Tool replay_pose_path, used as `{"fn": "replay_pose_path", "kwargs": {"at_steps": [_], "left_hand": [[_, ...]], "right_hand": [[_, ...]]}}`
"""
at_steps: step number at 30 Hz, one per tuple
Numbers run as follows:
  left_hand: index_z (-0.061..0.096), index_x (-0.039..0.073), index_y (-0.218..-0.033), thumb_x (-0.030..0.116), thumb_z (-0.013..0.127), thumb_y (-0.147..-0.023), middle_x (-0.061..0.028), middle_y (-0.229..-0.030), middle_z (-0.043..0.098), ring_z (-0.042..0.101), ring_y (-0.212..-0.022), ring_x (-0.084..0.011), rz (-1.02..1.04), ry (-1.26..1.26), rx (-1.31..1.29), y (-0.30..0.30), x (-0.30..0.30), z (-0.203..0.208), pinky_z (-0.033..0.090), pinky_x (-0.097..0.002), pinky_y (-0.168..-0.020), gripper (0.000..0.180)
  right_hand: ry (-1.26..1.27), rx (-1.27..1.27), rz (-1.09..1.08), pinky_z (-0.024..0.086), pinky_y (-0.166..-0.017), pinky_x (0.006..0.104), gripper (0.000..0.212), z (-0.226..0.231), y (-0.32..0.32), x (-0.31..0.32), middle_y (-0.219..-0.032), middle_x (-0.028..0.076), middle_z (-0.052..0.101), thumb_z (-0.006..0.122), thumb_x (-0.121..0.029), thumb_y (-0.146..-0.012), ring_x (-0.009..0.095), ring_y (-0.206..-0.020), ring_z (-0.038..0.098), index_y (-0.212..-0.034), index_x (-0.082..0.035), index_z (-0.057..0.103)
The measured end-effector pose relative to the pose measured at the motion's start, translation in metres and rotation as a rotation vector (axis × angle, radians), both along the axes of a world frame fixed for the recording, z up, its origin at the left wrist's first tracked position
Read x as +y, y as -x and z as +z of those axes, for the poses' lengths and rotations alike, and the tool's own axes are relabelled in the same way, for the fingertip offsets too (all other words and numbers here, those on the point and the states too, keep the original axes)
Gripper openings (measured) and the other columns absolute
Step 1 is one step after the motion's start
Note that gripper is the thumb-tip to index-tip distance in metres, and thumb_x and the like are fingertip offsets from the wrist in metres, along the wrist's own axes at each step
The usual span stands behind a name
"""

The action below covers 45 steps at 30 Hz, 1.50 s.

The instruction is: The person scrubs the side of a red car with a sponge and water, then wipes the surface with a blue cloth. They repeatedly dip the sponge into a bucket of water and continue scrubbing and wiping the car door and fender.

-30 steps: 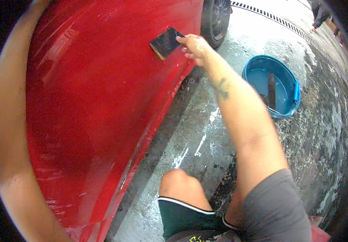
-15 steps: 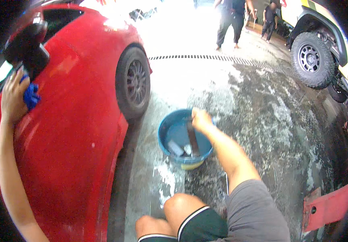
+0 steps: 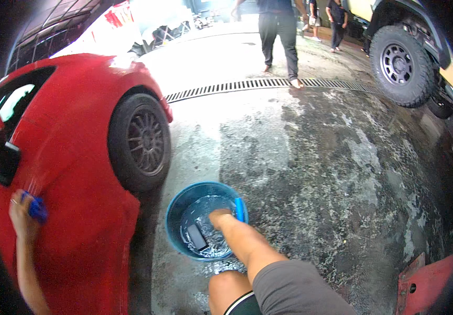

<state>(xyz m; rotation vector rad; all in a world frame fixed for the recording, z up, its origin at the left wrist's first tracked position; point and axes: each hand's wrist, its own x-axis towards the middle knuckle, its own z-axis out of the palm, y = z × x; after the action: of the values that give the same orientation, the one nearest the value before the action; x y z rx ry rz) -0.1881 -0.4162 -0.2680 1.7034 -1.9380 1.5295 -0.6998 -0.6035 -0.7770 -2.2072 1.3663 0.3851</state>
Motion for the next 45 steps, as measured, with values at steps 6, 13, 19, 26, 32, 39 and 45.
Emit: {"fn": "replay_pose_path", "kwargs": {"at_steps": [6, 13, 19, 26, 32, 39, 45], "left_hand": [[0.076, 0.014, -0.094, 0.009, 0.09, -0.063, -0.0128, -0.102, 0.072, 0.071, -0.101, -0.037, -0.336, -0.494, 0.701, 0.241, -0.07, -0.204, 0.059, -0.0483, -0.089, 0.035], [0.065, 0.018, -0.149, 0.048, 0.095, -0.07, -0.0201, -0.148, 0.064, 0.056, -0.143, -0.0423, 0.149, -1.488, 0.532, 0.368, -0.152, -0.408, 0.049, -0.0473, -0.117, 0.09], [0.051, 0.01, -0.163, 0.066, 0.095, -0.066, -0.0229, -0.164, 0.053, 0.047, -0.155, -0.0394, 0.351, -1.683, 0.548, 0.302, -0.185, -0.55, 0.038, -0.0445, -0.129, 0.12], [0.068, 0.002, -0.142, 0.05, 0.09, -0.076, -0.026, -0.143, 0.069, 0.068, -0.134, -0.0394, 0.393, -1.494, 0.406, 0.334, -0.168, -0.506, 0.056, -0.0457, -0.111, 0.084], [0.068, 0.002, -0.142, 0.035, 0.087, -0.079, -0.0228, -0.143, 0.071, 0.07, -0.131, -0.039, 0.401, -1.564, 0.409, 0.345, -0.176, -0.502, 0.057, -0.047, -0.11, 0.074], [0.07, 0.016, -0.143, 0.038, 0.087, -0.08, -0.0193, -0.136, 0.075, 0.072, -0.127, -0.0393, 0.484, -1.174, 0.769, 0.351, -0.161, -0.463, 0.057, -0.0496, -0.109, 0.069], [0.074, 0.011, -0.139, 0.043, 0.092, -0.074, -0.0178, -0.134, 0.076, 0.073, -0.123, -0.0362, 0.158, -1.062, 1.27, 0.379, -0.135, -0.394, 0.058, -0.0471, -0.105, 0.075]], "right_hand": [[0.176, -0.189, -0.025, 0.062, -0.097, 0.0495, 0.032, 0.024, -0.018, -0.016, -0.126, 0.019, 0.079, 0.074, -0.007, -0.089, 0.037, -0.119, 0.076, -0.12, -0.01, 0.083], [0.14, -0.181, -0.194, 0.062, -0.1, 0.0469, 0.031, 0.027, 0.007, -0.012, -0.13, 0.015, 0.079, 0.073, -0.009, -0.094, 0.034, -0.123, 0.075, -0.122, -0.012, 0.083], [0.118, -0.175, -0.115, 0.062, -0.099, 0.0445, 0.029, 0.05, -0.016, -0.014, -0.129, 0.015, 0.079, 0.07, -0.01, -0.096, 0.034, -0.124, 0.075, -0.121, -0.011, 0.084], [-0.055, -0.097, -0.095, 0.054, -0.109, 0.0554, 0.055, 0.043, -0.023, -0.019, -0.157, 0.022, 0.06, 0.061, -0.015, -0.105, 0.04, -0.143, 0.061, -0.158, 0.0, 0.055], [-0.118, -0.053, -0.077, 0.053, -0.11, 0.0554, 0.041, -0.045, -0.042, -0.026, -0.153, 0.016, 0.066, 0.06, -0.021, -0.107, 0.037, -0.137, 0.067, -0.145, -0.01, 0.073], [-0.171, -0.034, -0.051, 0.053, -0.112, 0.0526, 0.04, -0.045, -0.046, -0.019, -0.15, 0.015, 0.069, 0.06, -0.026, -0.106, 0.036, -0.136, 0.067, -0.141, -0.012, 0.075], [-0.234, -0.09, -0.197, 0.055, -0.109, 0.0496, 0.039, -0.006, 0.034, 0.022, -0.138, 0.019, 0.074, 0.059, -0.029, -0.104, 0.037, -0.126, 0.072, -0.131, -0.011, 0.079]]}}
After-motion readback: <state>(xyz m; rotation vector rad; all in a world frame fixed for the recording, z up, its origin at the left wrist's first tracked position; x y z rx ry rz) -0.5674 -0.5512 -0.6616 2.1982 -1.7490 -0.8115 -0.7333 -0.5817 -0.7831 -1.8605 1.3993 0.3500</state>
